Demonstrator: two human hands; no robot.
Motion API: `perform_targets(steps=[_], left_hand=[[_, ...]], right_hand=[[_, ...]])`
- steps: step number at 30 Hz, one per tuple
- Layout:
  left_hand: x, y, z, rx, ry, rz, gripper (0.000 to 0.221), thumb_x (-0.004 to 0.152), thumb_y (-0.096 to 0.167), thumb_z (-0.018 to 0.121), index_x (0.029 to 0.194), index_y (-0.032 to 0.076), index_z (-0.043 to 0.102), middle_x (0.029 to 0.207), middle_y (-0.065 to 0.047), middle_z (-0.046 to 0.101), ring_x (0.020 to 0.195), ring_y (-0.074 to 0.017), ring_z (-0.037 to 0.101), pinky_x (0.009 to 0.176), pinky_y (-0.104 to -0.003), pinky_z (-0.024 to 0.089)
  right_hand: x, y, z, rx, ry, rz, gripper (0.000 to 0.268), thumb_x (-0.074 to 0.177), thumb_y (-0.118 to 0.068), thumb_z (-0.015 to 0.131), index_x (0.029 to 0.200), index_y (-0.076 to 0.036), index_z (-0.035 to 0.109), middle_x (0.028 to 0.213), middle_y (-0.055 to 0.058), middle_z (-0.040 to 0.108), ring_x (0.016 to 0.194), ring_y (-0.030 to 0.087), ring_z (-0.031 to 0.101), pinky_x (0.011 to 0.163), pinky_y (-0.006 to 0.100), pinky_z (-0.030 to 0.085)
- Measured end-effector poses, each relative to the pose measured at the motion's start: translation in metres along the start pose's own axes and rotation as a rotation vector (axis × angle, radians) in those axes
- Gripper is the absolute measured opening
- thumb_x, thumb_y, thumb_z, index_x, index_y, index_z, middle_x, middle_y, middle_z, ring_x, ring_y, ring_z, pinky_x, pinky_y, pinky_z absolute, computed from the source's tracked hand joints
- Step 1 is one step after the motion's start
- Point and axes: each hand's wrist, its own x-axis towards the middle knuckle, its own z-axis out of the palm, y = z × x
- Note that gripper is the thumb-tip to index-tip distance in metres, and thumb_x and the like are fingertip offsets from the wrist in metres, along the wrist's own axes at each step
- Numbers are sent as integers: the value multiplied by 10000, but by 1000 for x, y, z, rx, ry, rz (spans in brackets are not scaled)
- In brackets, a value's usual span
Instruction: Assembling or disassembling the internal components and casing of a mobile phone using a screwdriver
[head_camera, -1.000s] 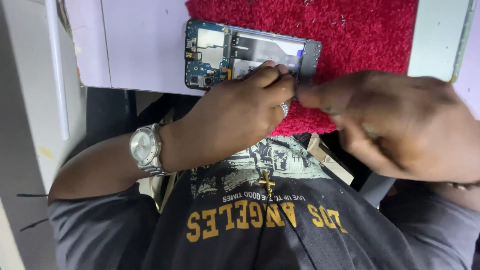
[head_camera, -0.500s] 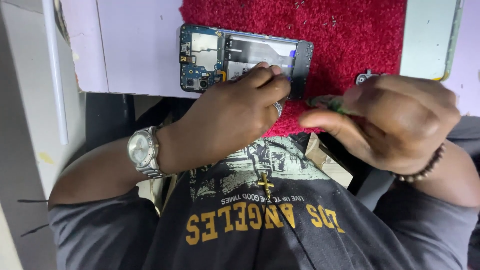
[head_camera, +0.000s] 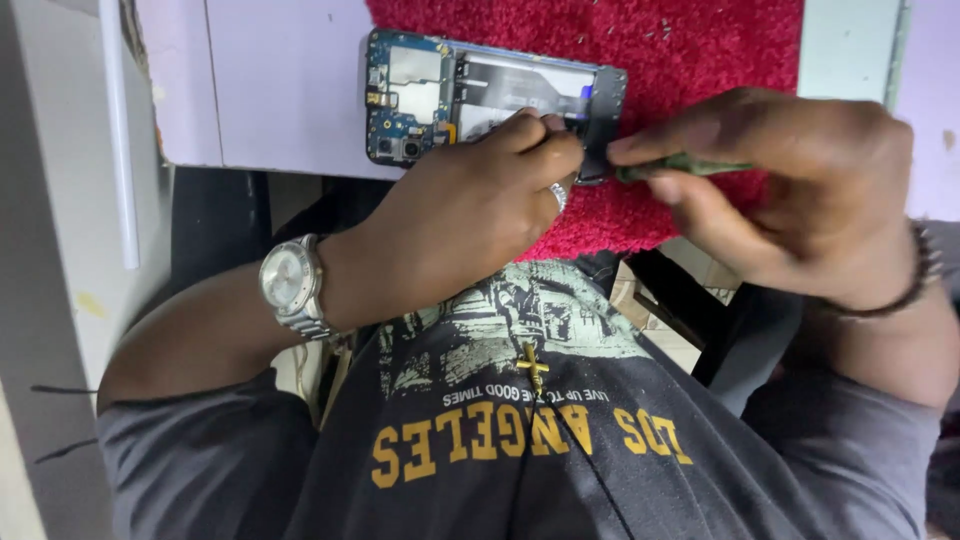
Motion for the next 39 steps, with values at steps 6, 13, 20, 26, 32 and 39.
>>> perform_targets(steps=[6,13,20,26,32,39], left_hand=[[-1,-1,2,-71,33,6,273,976,37,794,742,158,719,1173,-49,651,1144,-245,578,898,-295,610],[-1,0,3,-69,3,8,257,941,54,810,729,162,714,1163,-42,656,1168,-251,571,923,-307,584],[2,-2,-4,-45,-67,14,217,936,101,826,743,140,736,1223,-82,669,1270,-261,575,1075,-324,536],[0,1,-3,-95,-30,-14,202,956,94,793,766,124,732,1221,-91,665,1246,-301,589,969,-338,595],[-1,2,-5,-46,-41,-25,77,941,94,820,878,127,789,1229,-58,708,1299,-289,603,1021,-311,613],[0,1,-9,-157,-12,-47,329,948,1,812,686,120,653,1244,-94,674,1292,-309,606,743,-306,648]], right_hand=[[-28,22,5,-273,141,-130,410,1007,-208,896,1016,126,659,1073,305,669,998,428,634,851,502,494],[-28,21,16,-597,229,-165,588,1026,-468,1073,828,13,799,855,163,761,685,261,694,578,377,498],[-13,8,12,-370,68,60,414,1013,-367,884,1036,41,822,1050,175,820,882,270,787,718,365,607],[-10,11,13,-215,20,-130,178,1065,-75,686,1016,92,652,1035,258,717,931,373,678,728,384,539],[-9,28,1,-83,-5,-332,159,1074,-131,500,1110,20,536,1254,380,709,1130,515,691,1006,575,595],[-56,42,21,-746,221,-331,858,1153,-657,713,1371,161,570,860,148,756,638,327,650,535,467,517]])
